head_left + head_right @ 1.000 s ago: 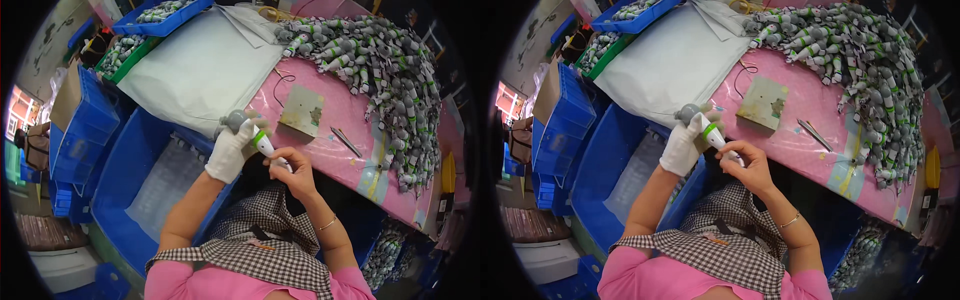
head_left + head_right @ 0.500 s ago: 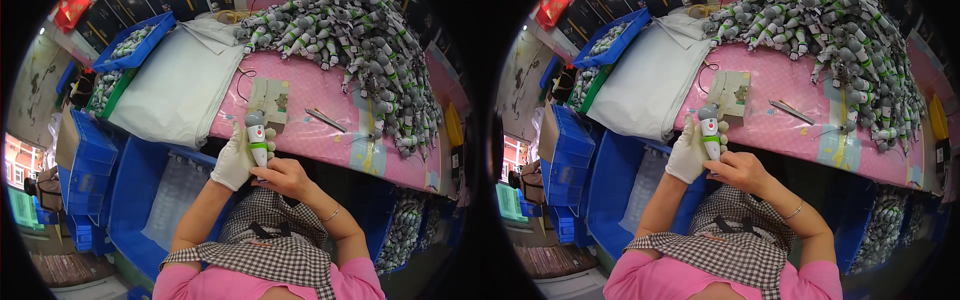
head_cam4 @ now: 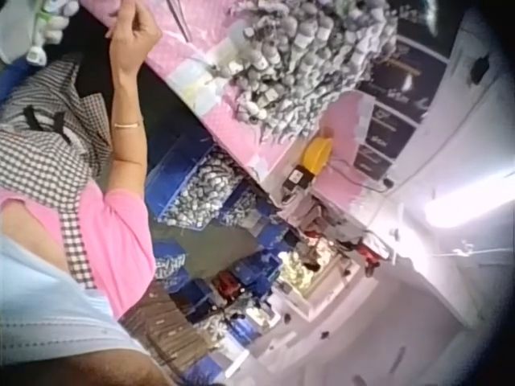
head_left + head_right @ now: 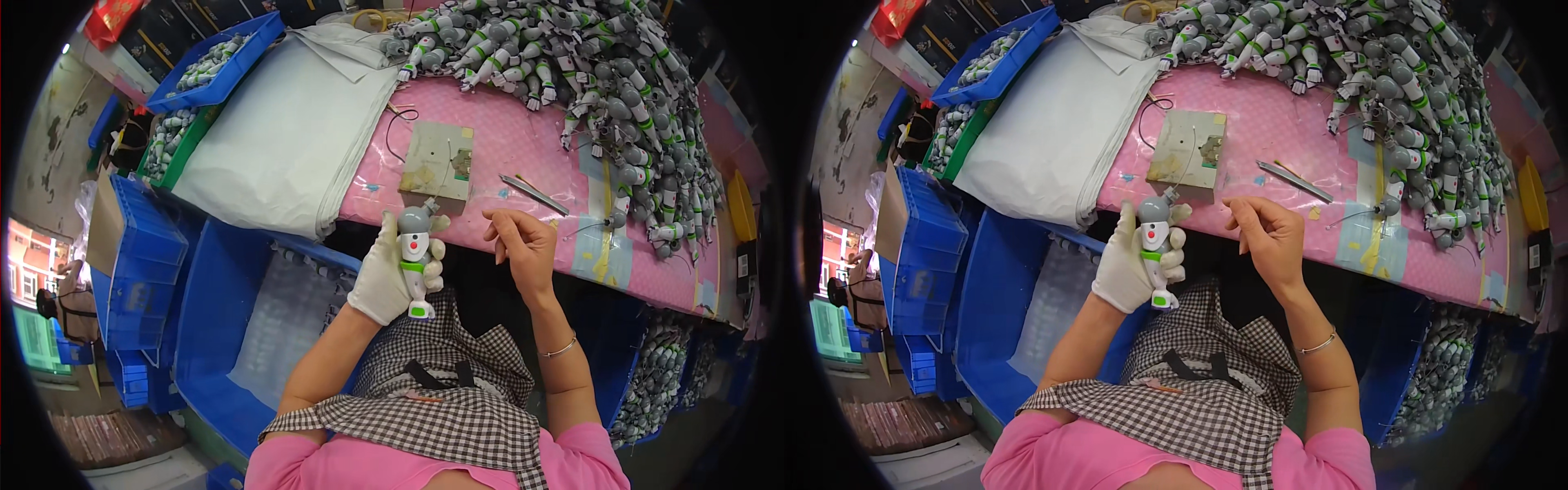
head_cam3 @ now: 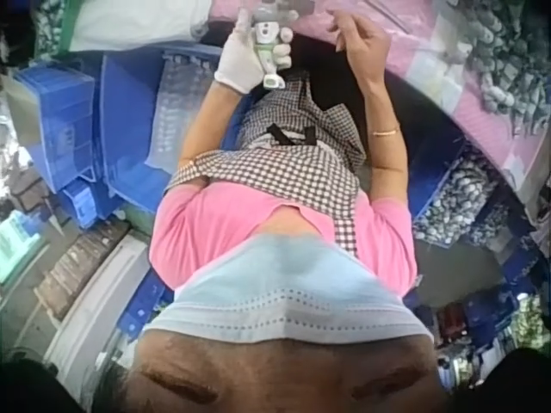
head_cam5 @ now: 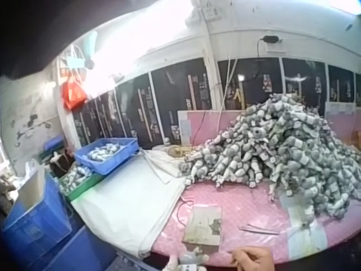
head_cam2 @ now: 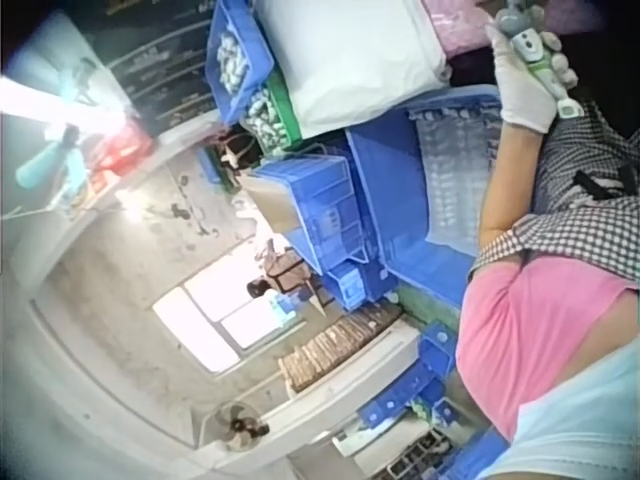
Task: Assembling small plastic character toy figures at a factory workbench.
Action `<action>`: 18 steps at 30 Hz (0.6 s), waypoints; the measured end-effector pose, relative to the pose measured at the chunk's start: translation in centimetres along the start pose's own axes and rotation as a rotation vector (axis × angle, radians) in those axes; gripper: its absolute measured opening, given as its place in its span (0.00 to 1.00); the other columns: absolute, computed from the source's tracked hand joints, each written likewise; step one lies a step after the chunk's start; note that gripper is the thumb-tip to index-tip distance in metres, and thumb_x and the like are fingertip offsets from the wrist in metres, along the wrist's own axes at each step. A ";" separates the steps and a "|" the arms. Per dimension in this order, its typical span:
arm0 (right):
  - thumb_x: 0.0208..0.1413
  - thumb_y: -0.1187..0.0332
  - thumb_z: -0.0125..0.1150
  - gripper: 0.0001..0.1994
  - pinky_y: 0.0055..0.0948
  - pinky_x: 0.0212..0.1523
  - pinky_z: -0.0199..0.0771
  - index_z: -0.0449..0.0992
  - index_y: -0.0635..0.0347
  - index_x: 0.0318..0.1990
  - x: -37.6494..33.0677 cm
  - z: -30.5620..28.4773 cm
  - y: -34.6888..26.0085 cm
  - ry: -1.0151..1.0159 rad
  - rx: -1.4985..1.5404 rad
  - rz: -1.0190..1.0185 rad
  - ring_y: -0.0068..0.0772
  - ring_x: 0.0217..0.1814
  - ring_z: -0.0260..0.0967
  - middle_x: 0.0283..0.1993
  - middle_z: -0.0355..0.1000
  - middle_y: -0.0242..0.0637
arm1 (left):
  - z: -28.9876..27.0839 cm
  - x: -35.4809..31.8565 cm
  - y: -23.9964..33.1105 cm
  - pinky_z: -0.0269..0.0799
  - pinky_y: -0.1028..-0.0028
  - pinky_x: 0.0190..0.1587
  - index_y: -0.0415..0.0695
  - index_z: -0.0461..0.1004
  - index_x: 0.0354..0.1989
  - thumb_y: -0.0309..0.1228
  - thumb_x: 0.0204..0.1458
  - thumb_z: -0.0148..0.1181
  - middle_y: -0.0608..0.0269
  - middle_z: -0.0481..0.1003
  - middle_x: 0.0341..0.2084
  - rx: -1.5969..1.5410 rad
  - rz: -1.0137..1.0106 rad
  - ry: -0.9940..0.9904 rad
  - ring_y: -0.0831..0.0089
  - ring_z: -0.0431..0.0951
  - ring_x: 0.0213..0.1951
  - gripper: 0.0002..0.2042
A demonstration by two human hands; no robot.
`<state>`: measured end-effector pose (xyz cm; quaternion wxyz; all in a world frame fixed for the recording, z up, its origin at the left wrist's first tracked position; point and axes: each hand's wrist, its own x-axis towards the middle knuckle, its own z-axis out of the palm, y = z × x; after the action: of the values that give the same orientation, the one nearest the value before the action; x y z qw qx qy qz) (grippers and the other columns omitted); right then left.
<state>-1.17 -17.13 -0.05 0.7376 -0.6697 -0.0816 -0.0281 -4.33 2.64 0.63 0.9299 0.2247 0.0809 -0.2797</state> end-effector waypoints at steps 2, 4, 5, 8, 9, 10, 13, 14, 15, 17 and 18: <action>0.57 0.70 0.55 0.08 0.13 0.16 0.57 0.78 0.67 0.36 0.6 -0.9 0.2 0.040 -0.016 -0.019 0.12 0.16 0.59 0.25 0.73 0.32 | -0.4 -0.1 -0.3 0.64 0.73 0.29 0.40 0.62 0.56 0.56 0.55 0.43 0.62 0.72 0.30 0.031 0.041 -0.058 0.73 0.69 0.24 0.31; 0.56 0.70 0.57 0.08 0.15 0.18 0.59 0.78 0.67 0.36 1.3 -2.0 1.1 0.157 -0.123 -0.075 0.13 0.18 0.60 0.25 0.72 0.31 | -1.0 0.0 -0.4 0.65 0.73 0.30 0.39 0.61 0.55 0.49 0.55 0.51 0.63 0.72 0.30 0.101 0.070 -0.068 0.75 0.70 0.25 0.28; 0.56 0.70 0.57 0.08 0.15 0.18 0.59 0.78 0.67 0.36 2.0 -2.9 1.9 0.175 -0.137 -0.080 0.13 0.18 0.60 0.25 0.72 0.31 | -1.3 0.3 -0.3 0.65 0.74 0.30 0.39 0.62 0.55 0.45 0.55 0.53 0.65 0.71 0.30 0.144 0.074 -0.039 0.76 0.69 0.24 0.26; 0.51 0.70 0.62 0.08 0.24 0.27 0.65 0.77 0.66 0.35 3.3 -3.4 2.0 0.312 -0.633 -0.184 0.22 0.25 0.65 0.27 0.72 0.34 | -2.0 -1.0 -0.2 0.65 0.76 0.27 0.39 0.64 0.51 0.44 0.55 0.54 0.66 0.71 0.27 0.284 0.159 0.074 0.78 0.69 0.24 0.22; 0.51 0.70 0.62 0.08 0.24 0.27 0.65 0.77 0.66 0.35 3.8 -3.4 2.2 0.283 -0.620 -0.202 0.22 0.25 0.65 0.27 0.72 0.34 | -2.2 -2.0 -0.2 0.63 0.77 0.25 0.39 0.65 0.48 0.44 0.55 0.54 0.67 0.70 0.25 0.300 0.189 0.129 0.79 0.68 0.22 0.21; 0.49 0.70 0.61 0.08 0.28 0.31 0.66 0.77 0.66 0.34 4.7 -4.1 2.9 0.253 -0.840 -0.335 0.28 0.28 0.67 0.28 0.72 0.36 | -2.1 -3.4 -0.4 0.62 0.79 0.23 0.39 0.66 0.45 0.44 0.54 0.54 0.68 0.69 0.23 0.315 0.240 0.195 0.80 0.67 0.21 0.19; 0.45 0.67 0.62 0.09 0.37 0.38 0.66 0.76 0.64 0.31 8.6 -8.0 5.7 0.124 -1.093 -0.371 0.42 0.35 0.69 0.31 0.73 0.43 | -2.1 -2.9 -2.2 0.56 0.82 0.16 0.40 0.67 0.38 0.33 0.53 0.48 0.74 0.63 0.17 0.087 0.100 0.293 0.85 0.59 0.14 0.10; 0.43 0.66 0.63 0.10 0.38 0.38 0.67 0.77 0.64 0.30 9.2 -8.8 6.2 0.072 -1.159 -0.252 0.42 0.33 0.70 0.29 0.73 0.44 | -3.9 -2.1 -3.3 0.55 0.82 0.15 0.41 0.67 0.37 0.37 0.55 0.50 0.75 0.63 0.16 0.082 0.088 0.291 0.85 0.59 0.13 0.11; 0.42 0.66 0.63 0.10 0.39 0.37 0.67 0.77 0.64 0.29 9.9 -11.2 7.1 0.027 -1.186 -0.051 0.43 0.32 0.70 0.28 0.73 0.44 | -1.5 -2.5 -2.9 0.55 0.82 0.15 0.42 0.67 0.36 0.42 0.55 0.52 0.74 0.63 0.15 0.212 0.052 0.342 0.85 0.58 0.13 0.14; 0.40 0.65 0.64 0.10 0.42 0.35 0.68 0.75 0.63 0.26 9.2 -10.0 4.0 0.032 -1.269 -0.067 0.46 0.29 0.70 0.26 0.73 0.45 | -2.4 -2.2 -4.0 0.57 0.81 0.15 0.43 0.67 0.36 0.50 0.54 0.53 0.72 0.64 0.16 0.364 0.122 0.307 0.83 0.61 0.12 0.20; 0.41 0.64 0.64 0.11 0.43 0.35 0.68 0.74 0.63 0.26 8.7 -10.4 3.7 0.004 -1.298 -0.083 0.47 0.30 0.70 0.27 0.72 0.45 | -2.9 -2.2 -4.6 0.58 0.81 0.15 0.44 0.67 0.35 0.51 0.53 0.53 0.71 0.64 0.16 0.362 0.150 0.298 0.83 0.61 0.12 0.20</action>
<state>8.81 -26.46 -3.23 0.1814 -0.9755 -0.0724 -0.1015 -8.78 1.63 -3.04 0.8704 0.4319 0.1488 -0.1835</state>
